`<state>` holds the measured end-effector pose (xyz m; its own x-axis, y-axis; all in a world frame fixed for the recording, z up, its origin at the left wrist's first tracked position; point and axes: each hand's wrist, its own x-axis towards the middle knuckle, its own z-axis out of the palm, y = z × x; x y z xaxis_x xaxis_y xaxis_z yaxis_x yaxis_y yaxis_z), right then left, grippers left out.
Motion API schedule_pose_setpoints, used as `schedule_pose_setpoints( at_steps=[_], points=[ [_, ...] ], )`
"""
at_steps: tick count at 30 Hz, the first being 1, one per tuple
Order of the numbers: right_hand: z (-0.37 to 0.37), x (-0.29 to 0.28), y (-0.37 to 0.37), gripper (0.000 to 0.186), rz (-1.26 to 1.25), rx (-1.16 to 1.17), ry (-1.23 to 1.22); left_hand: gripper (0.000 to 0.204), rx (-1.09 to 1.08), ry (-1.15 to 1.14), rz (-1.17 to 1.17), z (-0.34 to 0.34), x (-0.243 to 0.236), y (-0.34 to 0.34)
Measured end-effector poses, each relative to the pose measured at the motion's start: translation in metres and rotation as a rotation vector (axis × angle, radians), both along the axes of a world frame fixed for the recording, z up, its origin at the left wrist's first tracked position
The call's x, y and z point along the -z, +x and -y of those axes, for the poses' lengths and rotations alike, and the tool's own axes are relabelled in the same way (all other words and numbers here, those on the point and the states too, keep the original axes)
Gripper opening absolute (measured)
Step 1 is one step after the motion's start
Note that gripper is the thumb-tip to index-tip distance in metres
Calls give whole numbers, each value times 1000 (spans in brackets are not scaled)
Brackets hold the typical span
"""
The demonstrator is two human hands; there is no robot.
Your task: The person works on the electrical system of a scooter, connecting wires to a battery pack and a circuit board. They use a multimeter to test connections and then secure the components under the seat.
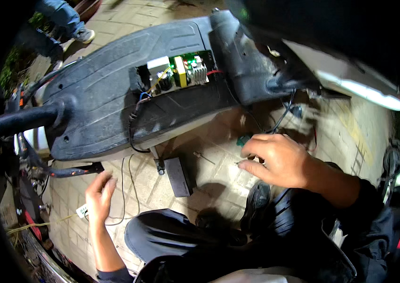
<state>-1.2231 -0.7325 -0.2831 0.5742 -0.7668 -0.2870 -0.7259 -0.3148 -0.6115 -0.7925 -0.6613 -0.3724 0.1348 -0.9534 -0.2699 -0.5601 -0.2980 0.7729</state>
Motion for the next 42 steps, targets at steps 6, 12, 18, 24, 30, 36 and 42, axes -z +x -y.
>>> schedule_pose_setpoints(
  at_steps=[6, 12, 18, 24, 30, 36, 42],
  points=[
    [22, 59, -5, 26, 287, 108, -241, 34, 175, -237, 116, 83, -88, -119],
    [30, 78, 5, 26, 290, -119, -195, 28, 34, -274, -102, 69, -139, -166],
    [37, 74, 9, 24, 263, -161, -78, 29, 20, -233, 106, 71, -163, -187],
    [25, 81, -8, 29, 433, -60, -13, 50, 124, -208, 523, 82, -86, -138],
    [12, 89, -39, 28, 337, 86, -9, 51, 49, -99, 374, 111, -57, -131],
    [16, 58, -33, 29, 404, 182, -38, 34, 100, -153, 329, 124, -33, -113],
    [79, 35, -11, 93, 164, 203, -390, 27, 90, -102, 99, 129, -32, -106]
  ],
)
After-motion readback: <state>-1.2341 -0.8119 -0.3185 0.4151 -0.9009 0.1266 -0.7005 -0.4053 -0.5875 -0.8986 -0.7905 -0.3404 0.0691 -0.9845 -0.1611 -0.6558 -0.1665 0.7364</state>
